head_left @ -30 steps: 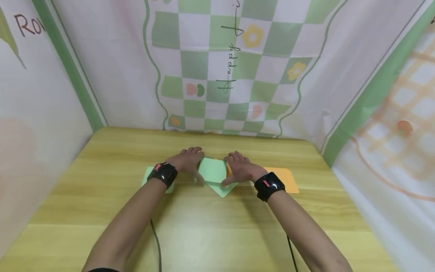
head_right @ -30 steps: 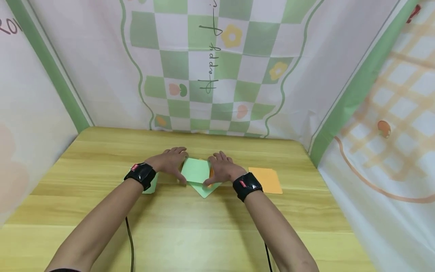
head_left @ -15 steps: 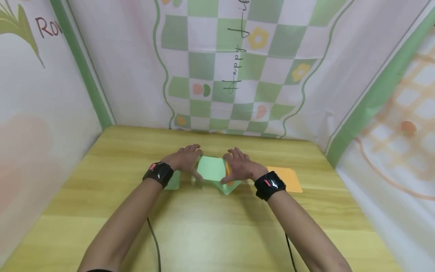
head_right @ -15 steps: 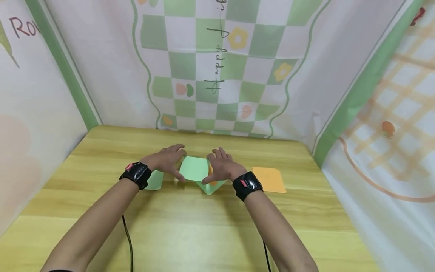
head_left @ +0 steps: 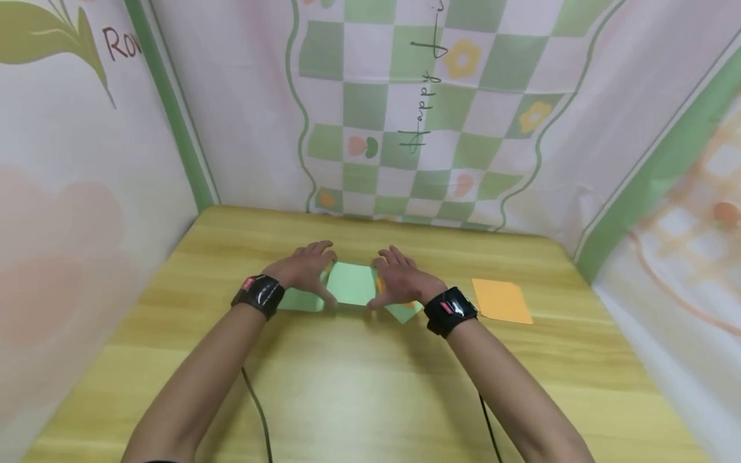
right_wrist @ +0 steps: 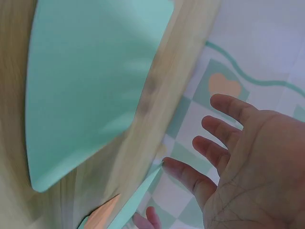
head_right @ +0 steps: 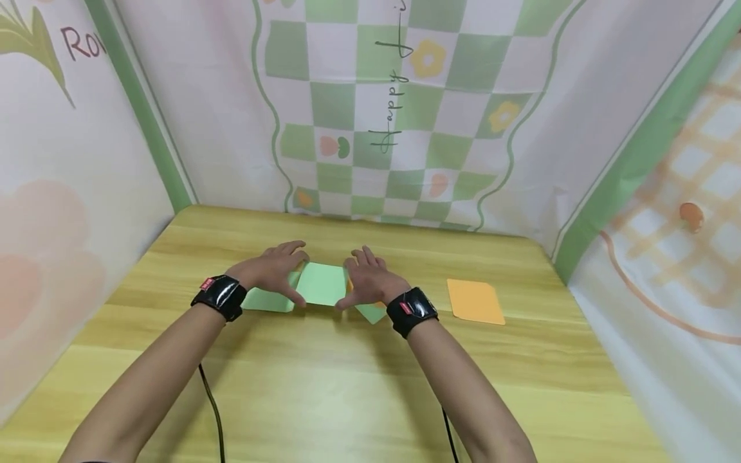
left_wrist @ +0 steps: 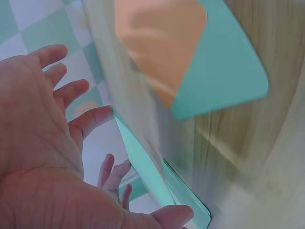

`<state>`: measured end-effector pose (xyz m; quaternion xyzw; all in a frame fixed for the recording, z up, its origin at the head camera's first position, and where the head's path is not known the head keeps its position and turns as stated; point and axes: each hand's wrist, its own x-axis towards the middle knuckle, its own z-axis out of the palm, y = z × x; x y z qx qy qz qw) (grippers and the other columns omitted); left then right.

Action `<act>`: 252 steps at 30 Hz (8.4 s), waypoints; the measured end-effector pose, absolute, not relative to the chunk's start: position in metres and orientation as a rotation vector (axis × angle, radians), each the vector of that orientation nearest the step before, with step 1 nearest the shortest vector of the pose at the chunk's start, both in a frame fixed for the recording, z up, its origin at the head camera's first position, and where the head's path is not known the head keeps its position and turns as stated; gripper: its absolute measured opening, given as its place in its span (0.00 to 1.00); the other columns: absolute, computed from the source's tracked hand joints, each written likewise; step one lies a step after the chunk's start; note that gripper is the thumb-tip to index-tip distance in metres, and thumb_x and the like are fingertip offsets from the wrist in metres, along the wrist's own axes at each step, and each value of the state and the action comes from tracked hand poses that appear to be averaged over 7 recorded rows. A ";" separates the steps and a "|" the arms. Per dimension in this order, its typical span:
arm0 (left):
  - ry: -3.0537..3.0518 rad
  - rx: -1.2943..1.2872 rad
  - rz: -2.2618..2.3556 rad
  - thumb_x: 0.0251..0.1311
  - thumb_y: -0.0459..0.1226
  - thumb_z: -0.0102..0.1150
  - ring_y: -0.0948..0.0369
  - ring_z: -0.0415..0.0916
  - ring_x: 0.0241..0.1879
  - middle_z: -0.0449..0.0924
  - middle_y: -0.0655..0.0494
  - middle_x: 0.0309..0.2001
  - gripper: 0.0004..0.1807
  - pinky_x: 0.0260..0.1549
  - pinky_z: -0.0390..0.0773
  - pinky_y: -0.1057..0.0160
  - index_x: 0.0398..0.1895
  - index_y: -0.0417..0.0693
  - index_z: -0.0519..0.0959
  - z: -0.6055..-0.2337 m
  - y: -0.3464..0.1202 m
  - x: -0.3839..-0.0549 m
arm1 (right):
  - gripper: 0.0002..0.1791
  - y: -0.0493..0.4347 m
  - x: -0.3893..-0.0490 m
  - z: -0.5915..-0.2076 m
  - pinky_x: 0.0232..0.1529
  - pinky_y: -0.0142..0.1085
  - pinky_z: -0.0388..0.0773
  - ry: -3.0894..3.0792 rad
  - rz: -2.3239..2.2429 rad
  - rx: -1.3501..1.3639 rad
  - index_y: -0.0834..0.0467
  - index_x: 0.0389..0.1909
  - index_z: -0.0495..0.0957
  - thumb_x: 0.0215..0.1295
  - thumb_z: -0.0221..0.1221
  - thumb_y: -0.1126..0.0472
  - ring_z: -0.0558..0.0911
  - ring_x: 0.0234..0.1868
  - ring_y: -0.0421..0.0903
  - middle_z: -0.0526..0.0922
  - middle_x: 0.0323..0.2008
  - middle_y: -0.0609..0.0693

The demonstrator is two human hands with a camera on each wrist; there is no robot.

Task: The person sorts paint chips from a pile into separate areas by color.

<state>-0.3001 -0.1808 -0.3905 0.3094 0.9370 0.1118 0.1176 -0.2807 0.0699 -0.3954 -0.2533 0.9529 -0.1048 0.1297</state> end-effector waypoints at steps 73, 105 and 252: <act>2.705 0.716 0.377 0.33 0.64 0.71 0.48 0.36 0.71 0.39 0.44 0.73 0.53 0.66 0.43 0.43 0.63 0.50 0.62 -0.416 -0.280 -0.303 | 0.50 -0.035 -0.299 -0.423 0.67 0.55 0.41 2.765 -0.253 -0.867 0.61 0.58 0.64 0.40 0.68 0.34 0.41 0.70 0.63 0.55 0.64 0.59; 2.707 0.822 0.383 0.39 0.66 0.64 0.49 0.36 0.71 0.40 0.49 0.74 0.58 0.63 0.47 0.38 0.73 0.54 0.53 -0.409 -0.228 -0.317 | 0.56 0.037 -0.302 -0.408 0.67 0.57 0.40 2.808 -0.282 -0.621 0.62 0.69 0.53 0.47 0.64 0.33 0.37 0.70 0.63 0.44 0.70 0.66; 2.888 1.293 0.008 0.34 0.77 0.54 0.52 0.67 0.53 0.69 0.49 0.56 0.57 0.57 0.66 0.54 0.60 0.43 0.69 -0.456 0.054 -0.318 | 0.51 0.287 -0.271 -0.427 0.65 0.61 0.43 2.808 -0.154 -0.560 0.56 0.70 0.58 0.46 0.68 0.41 0.44 0.68 0.67 0.54 0.67 0.67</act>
